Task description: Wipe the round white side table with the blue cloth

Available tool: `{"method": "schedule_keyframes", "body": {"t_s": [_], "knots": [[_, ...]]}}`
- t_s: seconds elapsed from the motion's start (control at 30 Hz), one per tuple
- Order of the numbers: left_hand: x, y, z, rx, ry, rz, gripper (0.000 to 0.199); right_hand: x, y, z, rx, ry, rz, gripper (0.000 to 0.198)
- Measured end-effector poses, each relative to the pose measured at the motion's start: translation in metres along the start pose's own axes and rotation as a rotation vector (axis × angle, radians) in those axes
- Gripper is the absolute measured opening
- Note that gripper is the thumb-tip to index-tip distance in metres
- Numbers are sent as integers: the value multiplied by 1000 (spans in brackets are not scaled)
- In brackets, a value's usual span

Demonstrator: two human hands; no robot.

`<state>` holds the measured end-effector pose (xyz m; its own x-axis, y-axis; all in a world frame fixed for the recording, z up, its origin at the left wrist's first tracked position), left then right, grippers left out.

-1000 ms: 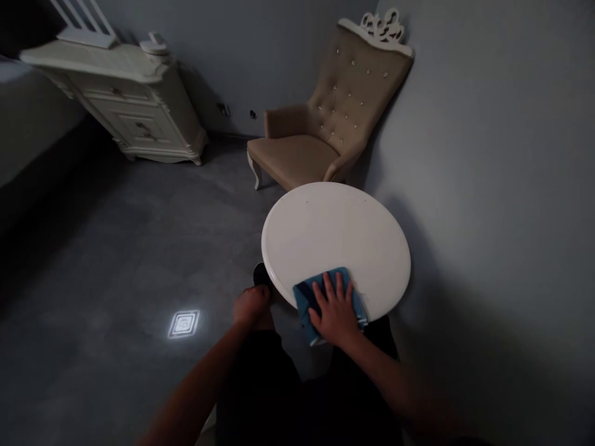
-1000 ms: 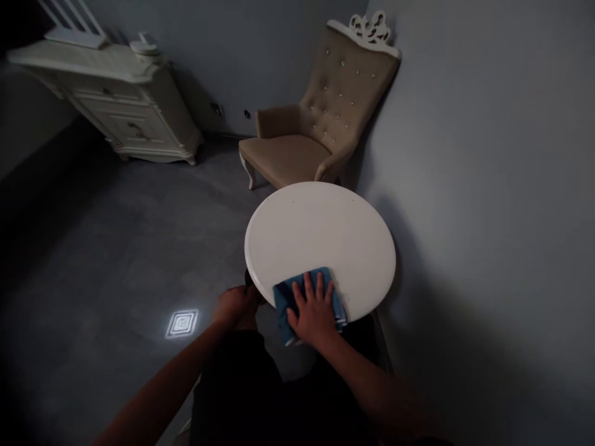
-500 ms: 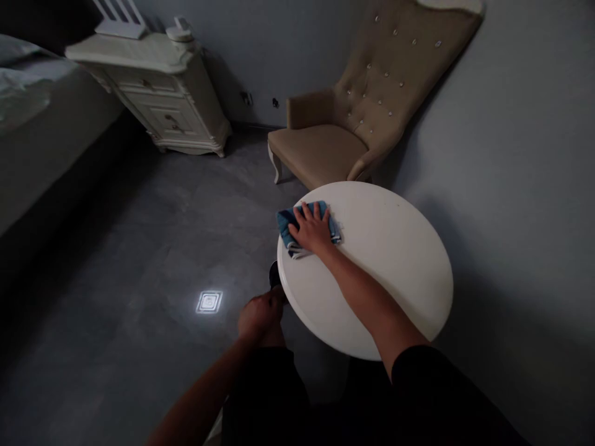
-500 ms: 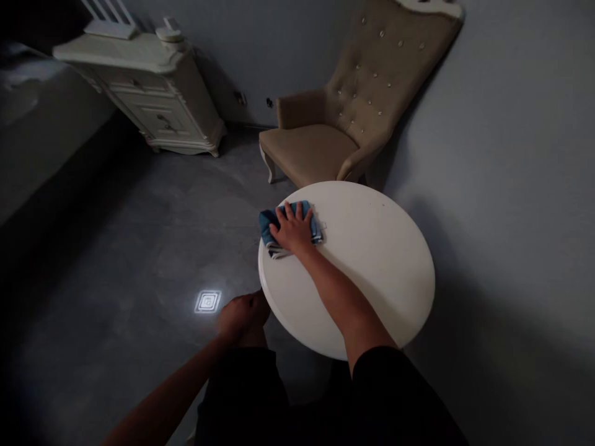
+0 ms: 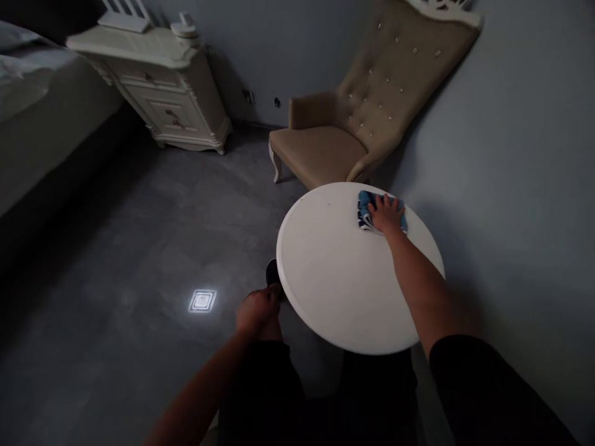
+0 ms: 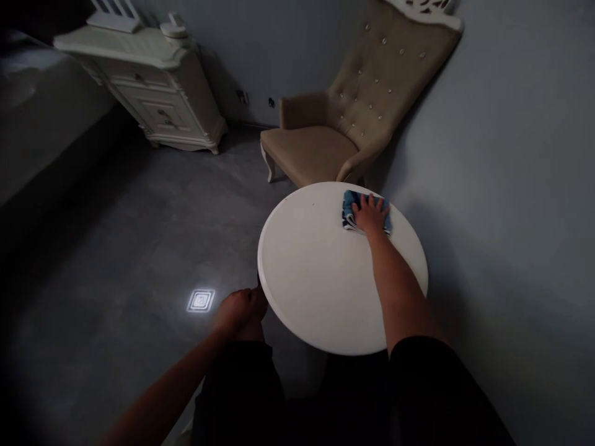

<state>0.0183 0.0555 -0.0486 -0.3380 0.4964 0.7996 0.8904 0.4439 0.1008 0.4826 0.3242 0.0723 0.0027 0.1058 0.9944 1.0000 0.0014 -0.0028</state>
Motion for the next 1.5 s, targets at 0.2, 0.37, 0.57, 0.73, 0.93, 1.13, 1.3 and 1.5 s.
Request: {"method": "schedule_keyframes", "body": {"t_s": [0.2, 0.37, 0.57, 0.73, 0.93, 1.13, 1.3, 1.5], "knots": [[-10, 0, 0, -35, 32, -32, 62, -16, 81, -129, -99, -8, -58, 79], [-25, 2, 2, -70, 70, -33, 63, -42, 54, -242, 11, -22, -184, 76], [-33, 6, -1, -113, 83, -11, 62, -60, -55, -321, 219, -1, -147, 75], [-28, 3, -5, -92, 81, -13, 64, -56, -150, -311, 414, 38, -38, 77], [-20, -2, -7, -77, 67, -15, 67, -35, -216, -222, 538, 71, 91, 76], [-10, 1, -2, -26, 36, 38, 62, -9, -217, -88, 482, 108, 112, 76], [0, 7, 2, 5, 34, 24, 63, -3, -158, -5, 332, 92, 66, 78], [-2, 14, 2, -9, 59, 38, 60, -7, -51, -7, 164, 88, 22, 81]]}}
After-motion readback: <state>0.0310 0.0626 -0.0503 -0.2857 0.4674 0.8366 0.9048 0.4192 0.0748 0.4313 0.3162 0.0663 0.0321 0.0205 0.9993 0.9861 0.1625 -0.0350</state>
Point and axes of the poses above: each hand's wrist, its own z-axis towards the middle knuckle, its own x-axis out of the back of the hand, y = z × x, the point moved 6 cm from there along z, towards the middle knuckle, and after that the axes turned 15 degrees about x, right-handed, at the moved point
